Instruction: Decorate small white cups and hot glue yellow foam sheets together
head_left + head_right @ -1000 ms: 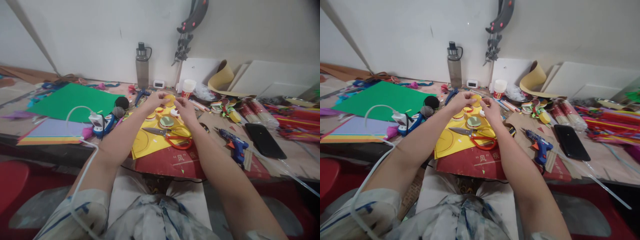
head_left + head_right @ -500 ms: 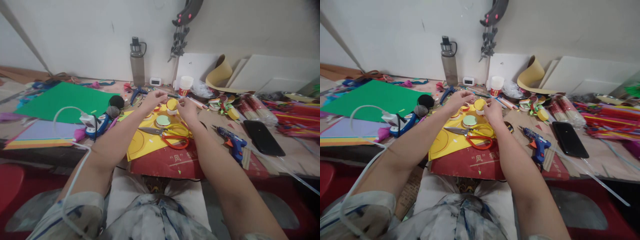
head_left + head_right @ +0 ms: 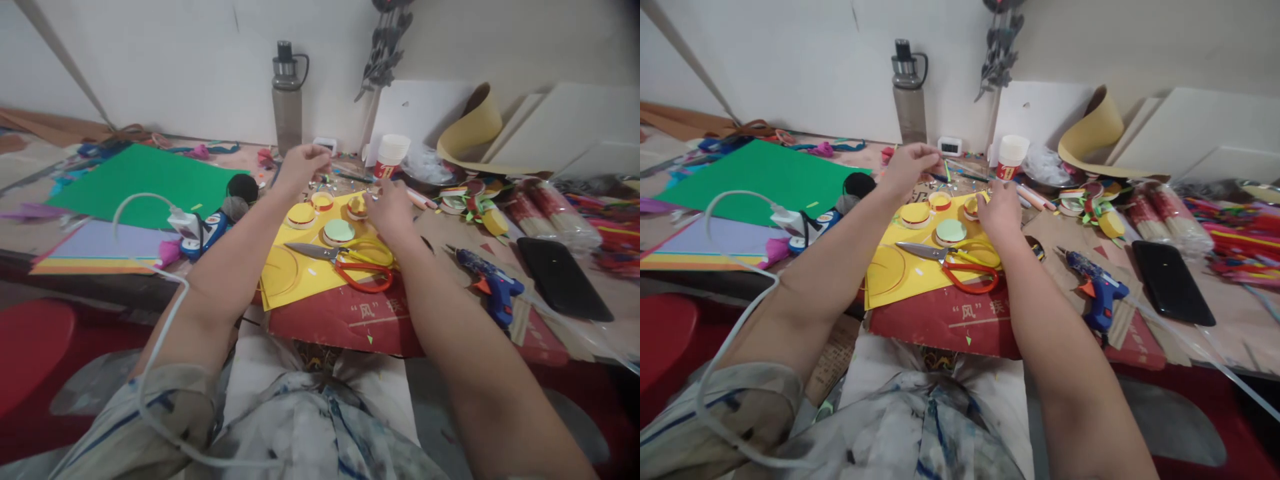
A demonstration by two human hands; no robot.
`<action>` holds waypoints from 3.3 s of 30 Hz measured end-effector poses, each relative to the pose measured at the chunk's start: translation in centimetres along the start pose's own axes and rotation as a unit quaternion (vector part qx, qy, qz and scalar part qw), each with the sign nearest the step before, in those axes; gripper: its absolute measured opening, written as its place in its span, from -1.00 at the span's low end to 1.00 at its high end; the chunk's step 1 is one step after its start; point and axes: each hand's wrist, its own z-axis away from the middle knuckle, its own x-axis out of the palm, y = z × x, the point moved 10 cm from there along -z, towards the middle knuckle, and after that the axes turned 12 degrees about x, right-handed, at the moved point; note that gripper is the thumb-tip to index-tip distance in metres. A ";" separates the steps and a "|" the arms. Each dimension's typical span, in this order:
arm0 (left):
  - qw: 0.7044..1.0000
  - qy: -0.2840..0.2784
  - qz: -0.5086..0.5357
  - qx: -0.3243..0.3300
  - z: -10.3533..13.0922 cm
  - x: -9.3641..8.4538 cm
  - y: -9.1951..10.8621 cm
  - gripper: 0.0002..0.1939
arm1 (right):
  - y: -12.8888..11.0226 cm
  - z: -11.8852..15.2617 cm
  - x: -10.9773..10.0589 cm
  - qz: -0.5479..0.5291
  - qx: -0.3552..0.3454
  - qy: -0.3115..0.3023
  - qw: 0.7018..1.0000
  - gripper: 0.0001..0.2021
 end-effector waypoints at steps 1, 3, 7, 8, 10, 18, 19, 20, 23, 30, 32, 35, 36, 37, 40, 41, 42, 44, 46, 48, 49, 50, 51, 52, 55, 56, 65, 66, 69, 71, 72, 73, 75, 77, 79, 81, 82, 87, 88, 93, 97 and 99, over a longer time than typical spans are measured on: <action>1.000 0.016 0.009 -0.005 -0.2 -0.7 0.2 -0.98 | -0.6 0.3 -0.2 -0.017 -0.019 0.003 1.000 -0.58; 0.999 0.041 0.021 -0.005 -0.5 -1.8 0.5 -0.96 | -2.1 1.3 -0.7 -0.054 -0.058 -0.008 0.997 -0.59; 0.997 0.067 0.036 0.014 -0.6 -3.1 1.2 -0.92 | -6.7 5.1 -1.6 -0.110 -0.132 -0.097 0.980 -0.66; 0.997 0.070 0.037 0.018 -0.6 -3.2 1.4 -0.91 | -7.9 6.3 -1.6 -0.115 -0.155 -0.135 0.972 -0.69; 0.996 0.074 0.038 0.025 -0.6 -3.5 1.7 -0.89 | -10.1 8.9 -1.3 -0.108 -0.210 -0.218 0.947 -0.71; 0.996 0.009 -0.079 0.037 -1.1 -3.9 0.6 -0.89 | -10.7 13.0 1.3 0.060 -0.302 -0.339 0.889 -0.62; 0.991 -0.024 -0.125 0.037 -1.1 -3.5 0.0 -0.87 | -10.7 13.1 1.4 0.064 -0.307 -0.340 0.887 -0.62; 0.981 -0.061 -0.183 0.037 -1.1 -3.0 -0.6 -0.84 | -10.7 13.1 1.5 0.063 -0.307 -0.340 0.887 -0.63; 0.934 -0.120 -0.331 0.064 -1.0 -2.1 -1.6 -0.80 | -10.6 12.4 1.2 0.046 -0.280 -0.327 0.901 -0.66; 0.919 -0.150 -0.356 0.078 -0.1 -0.2 -2.4 -0.79 | -10.2 10.6 0.3 0.017 -0.212 -0.278 0.937 -0.75; 0.914 -0.159 -0.363 0.088 0.0 0.1 -2.4 -0.81 | -10.2 10.6 0.4 0.019 -0.214 -0.277 0.937 -0.79; 0.897 -0.163 -0.396 0.109 0.0 0.2 -2.4 -0.86 | -10.1 10.3 0.4 0.014 -0.211 -0.266 0.941 -0.81; 0.891 -0.165 -0.407 0.113 0.0 0.2 -2.3 -0.86 | -10.0 10.2 0.3 0.010 -0.205 -0.263 0.943 -0.81; 0.886 -0.170 -0.416 0.113 0.0 0.3 -2.4 -0.87 | -9.9 10.1 0.3 0.006 -0.199 -0.262 0.944 -0.81; 0.876 -0.188 -0.432 0.106 0.1 0.5 -2.6 -0.87 | -9.7 9.9 0.3 0.002 -0.188 -0.257 0.948 -0.80; 0.872 -0.193 -0.437 0.102 0.2 0.6 -2.6 -0.87 | -9.7 9.8 0.4 0.002 -0.186 -0.256 0.948 -0.80; 0.869 -0.199 -0.443 0.098 0.3 0.7 -2.7 -0.86 | -9.7 9.8 0.4 0.003 -0.188 -0.256 0.948 -0.81; 0.859 -0.212 -0.457 0.094 0.4 0.8 -2.8 -0.83 | -9.7 9.8 0.5 0.002 -0.193 -0.255 0.947 -0.81; 0.848 -0.223 -0.473 0.091 0.5 0.9 -2.9 -0.81 | -9.8 9.8 0.5 0.001 -0.199 -0.255 0.946 -0.81; 0.841 -0.226 -0.484 0.088 0.6 0.9 -3.0 -0.78 | -9.8 9.8 0.6 0.006 -0.198 -0.256 0.946 -0.80; 0.840 -0.225 -0.487 0.086 0.5 0.9 -3.2 -0.78 | -9.7 9.8 0.7 0.009 -0.196 -0.259 0.946 -0.80; 0.839 -0.224 -0.489 0.083 0.5 0.9 -3.3 -0.77 | -9.7 9.8 0.8 0.011 -0.193 -0.261 0.946 -0.80; 0.839 -0.223 -0.489 0.082 0.5 0.8 -3.4 -0.77 | -9.6 9.8 0.9 0.012 -0.191 -0.264 0.945 -0.80; 0.840 -0.223 -0.489 0.083 0.5 0.8 -3.5 -0.77 | -9.6 9.8 0.9 0.012 -0.191 -0.265 0.945 -0.80; 0.843 -0.220 -0.484 0.088 0.4 0.8 -3.7 -0.77 | -9.6 9.9 0.9 0.008 -0.195 -0.263 0.945 -0.80; 0.844 -0.219 -0.482 0.089 0.4 0.8 -3.8 -0.77 | -9.6 9.9 1.0 0.005 -0.195 -0.262 0.945 -0.81; 0.847 -0.206 -0.479 0.099 0.3 0.8 -3.6 -0.79 | -9.3 10.1 1.3 -0.001 -0.206 -0.264 0.942 -0.82; 0.846 -0.204 -0.482 0.101 0.3 0.7 -3.5 -0.79 | -9.3 10.0 1.3 -0.003 -0.204 -0.266 0.942 -0.82; 0.846 -0.198 -0.482 0.113 0.3 0.8 -3.0 -0.78 | -9.2 9.5 1.0 -0.017 -0.182 -0.263 0.947 -0.82; 0.849 -0.194 -0.476 0.121 0.3 0.8 -2.8 -0.77 | -9.0 9.0 0.8 -0.022 -0.163 -0.249 0.954 -0.83; 0.851 -0.190 -0.474 0.122 0.2 0.7 -2.7 -0.77 | -8.9 8.7 0.7 -0.022 -0.155 -0.239 0.958 -0.83; 0.852 -0.187 -0.473 0.121 0.2 0.7 -2.7 -0.77 | -8.7 8.5 0.6 -0.021 -0.149 -0.230 0.961 -0.83; 0.851 -0.187 -0.477 0.116 0.2 0.6 -2.8 -0.77 | -8.4 8.0 0.4 -0.020 -0.144 -0.214 0.966 -0.85; 0.848 -0.192 -0.481 0.114 0.2 0.6 -2.8 -0.76 | -7.9 7.3 -0.1 -0.021 -0.138 -0.186 0.973 -0.87; 0.847 -0.194 -0.482 0.111 0.1 0.5 -2.9 -0.76 | -7.2 6.4 -1.0 -0.034 -0.125 -0.144 0.981 -0.87; 0.853 -0.187 -0.476 0.104 0.1 0.2 -2.9 -0.75 | -6.5 5.6 -1.9 -0.059 -0.104 -0.109 0.987 -0.86; 0.856 -0.182 -0.473 0.102 0.0 0.1 -2.9 -0.75 | -6.2 5.4 -2.2 -0.071 -0.096 -0.100 0.988 -0.86; 0.875 -0.141 -0.447 0.122 -0.1 0.2 -1.7 -0.78 | -6.2 5.4 -1.8 -0.079 -0.098 -0.095 0.988 -0.87; 0.882 -0.129 -0.434 0.133 -0.1 0.3 -1.2 -0.79 | -6.3 5.5 -1.6 -0.076 -0.100 -0.096 0.987 -0.87; 0.915 -0.080 -0.348 0.188 0.4 0.9 1.5 -0.83 | -6.2 5.4 -1.0 -0.067 -0.095 -0.107 0.987 -0.86; 0.922 -0.083 -0.337 0.169 0.4 0.9 1.5 -0.85 | -6.6 5.5 -1.2 -0.086 -0.104 -0.124 0.983 -0.87; 0.928 -0.081 -0.330 0.153 0.2 0.5 1.2 -0.86 | -8.0 6.6 -1.1 -0.113 -0.145 -0.174 0.967 -0.88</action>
